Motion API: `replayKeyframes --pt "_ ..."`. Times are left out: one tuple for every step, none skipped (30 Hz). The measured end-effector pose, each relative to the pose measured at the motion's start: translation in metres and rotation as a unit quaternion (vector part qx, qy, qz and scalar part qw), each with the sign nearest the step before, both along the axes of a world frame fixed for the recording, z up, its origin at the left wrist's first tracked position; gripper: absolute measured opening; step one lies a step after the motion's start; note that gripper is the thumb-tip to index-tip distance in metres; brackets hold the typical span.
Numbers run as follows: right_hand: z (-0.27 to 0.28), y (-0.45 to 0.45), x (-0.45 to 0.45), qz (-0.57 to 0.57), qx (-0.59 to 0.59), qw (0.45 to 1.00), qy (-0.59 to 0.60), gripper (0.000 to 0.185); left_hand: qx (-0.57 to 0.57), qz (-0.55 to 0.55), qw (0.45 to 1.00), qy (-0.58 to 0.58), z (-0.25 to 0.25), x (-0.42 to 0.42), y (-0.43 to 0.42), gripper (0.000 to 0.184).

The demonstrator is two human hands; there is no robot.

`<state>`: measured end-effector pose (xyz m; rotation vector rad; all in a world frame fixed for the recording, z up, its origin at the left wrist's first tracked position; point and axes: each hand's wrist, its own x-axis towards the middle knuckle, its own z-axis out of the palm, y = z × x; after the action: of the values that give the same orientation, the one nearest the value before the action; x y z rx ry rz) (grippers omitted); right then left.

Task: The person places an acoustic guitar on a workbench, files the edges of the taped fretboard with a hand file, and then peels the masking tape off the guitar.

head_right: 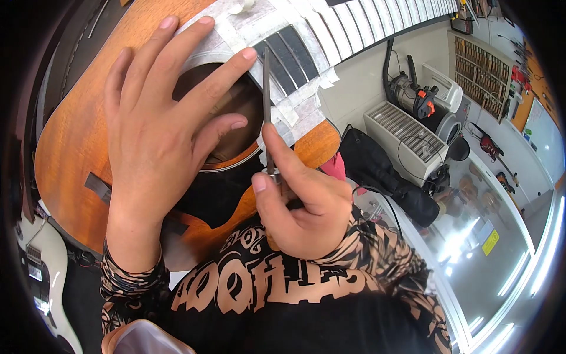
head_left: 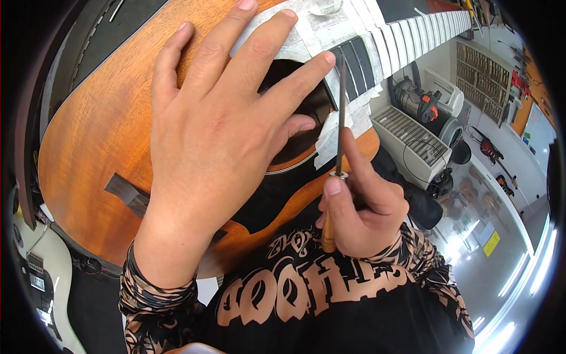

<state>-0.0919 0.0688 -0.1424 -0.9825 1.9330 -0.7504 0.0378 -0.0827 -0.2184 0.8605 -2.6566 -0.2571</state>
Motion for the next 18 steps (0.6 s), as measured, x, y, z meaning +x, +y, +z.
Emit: replayKeyframes --pt "-0.001 -0.001 0.003 -0.02 0.006 1.0 0.007 0.045 -0.065 -0.015 0.998 0.02 -0.015 0.002 -0.004 0.054" --pt "-0.002 -0.002 0.004 -0.021 0.006 1.0 0.006 0.045 -0.131 -0.03 0.99 0.04 -0.027 0.004 -0.007 0.054" --pt "-0.004 -0.004 0.004 -0.019 0.0 1.0 0.004 0.045 -0.164 -0.037 0.985 0.049 -0.031 0.004 -0.01 0.054" --pt "-0.006 -0.006 0.004 -0.019 -0.002 1.0 0.003 0.045 -0.197 -0.044 0.978 0.058 -0.036 0.003 -0.013 0.054" --pt "-0.007 -0.007 0.004 -0.019 -0.005 1.0 0.002 0.045 -0.209 -0.048 0.975 0.064 -0.037 0.003 -0.014 0.054" --pt "-0.009 -0.007 0.003 -0.006 -0.008 1.0 0.016 0.044 -0.214 -0.05 0.973 0.068 -0.037 0.003 -0.015 0.054" --pt "-0.011 -0.008 0.003 0.008 -0.013 0.999 0.031 0.044 -0.219 -0.051 0.972 0.071 -0.038 0.004 -0.015 0.054" --pt "-0.012 -0.01 0.004 0.008 -0.012 0.999 0.031 0.044 -0.217 -0.052 0.972 0.071 -0.038 0.004 -0.015 0.054" --pt "-0.013 -0.013 0.007 -0.022 -0.015 1.0 0.013 0.044 -0.216 -0.053 0.972 0.07 -0.029 0.003 -0.012 0.054" --pt "-0.014 -0.016 0.009 -0.051 -0.019 0.998 -0.006 0.044 -0.216 -0.053 0.973 0.07 -0.02 0.002 -0.009 0.054" --pt "-0.015 -0.019 0.011 -0.052 -0.019 0.998 -0.006 0.044 -0.057 -0.006 0.998 -0.006 0.013 -0.002 0.003 0.054" --pt "-0.016 -0.023 0.012 -0.082 -0.024 0.995 -0.054 0.044 0.027 0.015 0.999 -0.043 0.022 -0.004 0.006 0.054" --pt "-0.017 -0.026 0.013 -0.112 -0.03 0.988 -0.102 0.045 0.104 0.042 0.99 -0.082 0.032 -0.006 0.009 0.054" --pt "-0.018 -0.025 0.013 -0.112 -0.03 0.988 -0.102 0.045 0.106 0.043 0.99 -0.084 0.032 -0.005 0.009 0.054" --pt "-0.02 -0.023 0.013 -0.099 -0.038 0.99 -0.096 0.045 0.109 0.044 0.99 -0.085 0.032 -0.005 0.009 0.054" --pt "-0.02 -0.021 0.012 -0.087 -0.044 0.991 -0.09 0.046 0.111 0.045 0.989 -0.085 0.032 -0.004 0.009 0.054" --pt "-0.018 -0.018 0.012 -0.087 -0.041 0.991 -0.089 0.046 0.11 0.044 0.989 -0.085 0.032 -0.004 0.009 0.054" --pt "-0.014 -0.015 0.012 -0.078 -0.025 0.996 -0.046 0.046 0.108 0.044 0.99 -0.084 0.031 -0.004 0.009 0.054"
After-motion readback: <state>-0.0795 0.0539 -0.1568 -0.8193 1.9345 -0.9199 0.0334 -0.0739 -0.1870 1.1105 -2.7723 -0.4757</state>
